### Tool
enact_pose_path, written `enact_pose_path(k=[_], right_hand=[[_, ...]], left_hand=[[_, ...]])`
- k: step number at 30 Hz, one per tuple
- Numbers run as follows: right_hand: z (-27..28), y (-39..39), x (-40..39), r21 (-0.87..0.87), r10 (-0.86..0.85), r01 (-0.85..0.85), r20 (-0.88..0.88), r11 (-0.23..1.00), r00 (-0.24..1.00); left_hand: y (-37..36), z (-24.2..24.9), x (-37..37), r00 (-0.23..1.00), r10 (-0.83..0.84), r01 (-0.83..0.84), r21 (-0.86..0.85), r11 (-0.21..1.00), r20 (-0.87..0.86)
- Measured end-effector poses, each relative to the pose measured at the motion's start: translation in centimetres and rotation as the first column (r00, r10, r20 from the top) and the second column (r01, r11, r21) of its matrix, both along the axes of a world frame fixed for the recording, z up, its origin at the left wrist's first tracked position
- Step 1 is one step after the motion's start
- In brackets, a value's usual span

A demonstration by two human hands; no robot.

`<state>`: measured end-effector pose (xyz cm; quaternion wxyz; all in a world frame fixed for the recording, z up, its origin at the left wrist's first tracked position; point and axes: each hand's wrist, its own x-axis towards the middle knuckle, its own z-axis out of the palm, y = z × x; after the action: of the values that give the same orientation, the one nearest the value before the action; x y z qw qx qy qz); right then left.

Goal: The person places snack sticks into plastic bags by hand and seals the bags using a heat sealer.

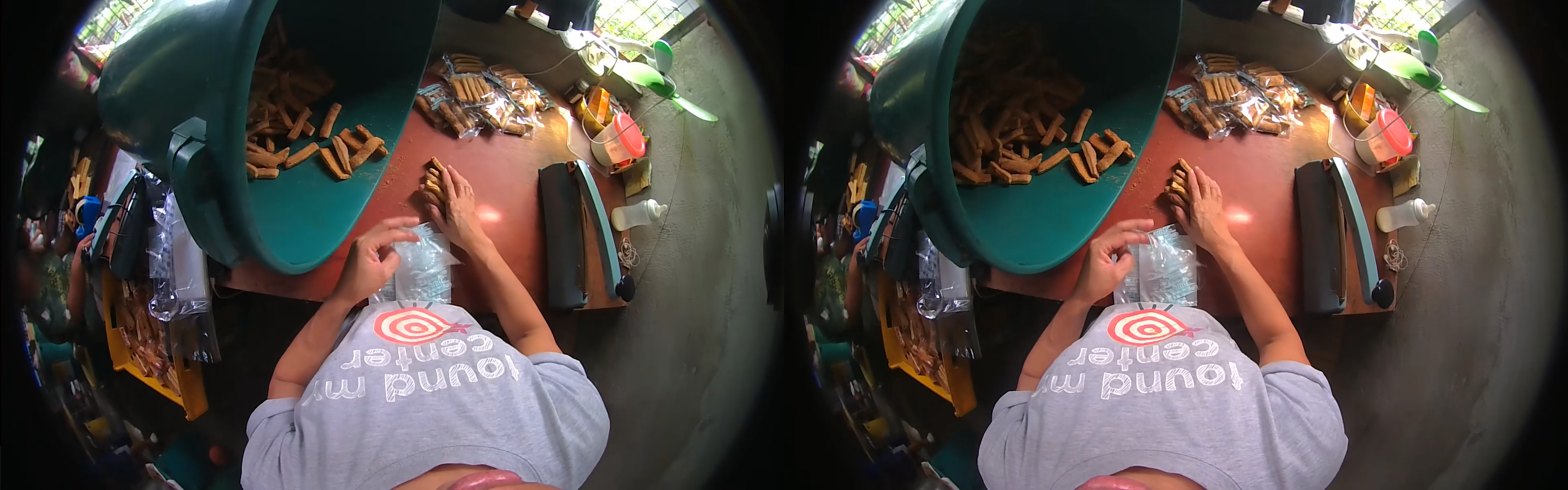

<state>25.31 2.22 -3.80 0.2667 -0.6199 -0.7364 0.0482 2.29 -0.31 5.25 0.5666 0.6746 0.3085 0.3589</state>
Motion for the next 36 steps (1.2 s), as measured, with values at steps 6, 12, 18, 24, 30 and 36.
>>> enact_pose_path(k=[6,12,18,24,30,36], right_hand=[[-0.1,-0.8,0.5,0.015,-0.056,0.055,0.062,0.998,0.997],[1.3,-0.8,1.5,0.038,-0.033,0.046,-0.280,0.998,0.959],[14.1,-5.9,-0.3,-0.022,0.064,-0.070,-0.201,0.997,0.977],[12.3,-5.2,-0.4,-0.089,0.018,-0.017,0.015,0.996,1.000],[12.2,-4.7,-0.2,-0.177,-0.060,0.074,0.084,0.981,0.995],[11.6,-3.9,-0.2,-0.191,-0.151,0.130,-0.104,0.973,0.983]], left_hand=[[3.1,1.5,2.0,0.955,0.292,-0.297,0.188,0.936,0.059],[5.9,1.1,4.1,0.926,0.378,-0.350,0.408,0.843,0.012],[6.2,0.4,6.2,0.918,0.340,-0.241,0.394,0.887,-0.204],[4.9,-0.3,7.7,0.951,0.232,-0.072,0.584,0.809,-0.205],[4.5,-0.7,8.4,0.968,0.137,0.003,0.554,0.833,-0.211],[4.1,0.2,9.0,0.970,0.119,0.013,0.541,0.841,-0.210]])
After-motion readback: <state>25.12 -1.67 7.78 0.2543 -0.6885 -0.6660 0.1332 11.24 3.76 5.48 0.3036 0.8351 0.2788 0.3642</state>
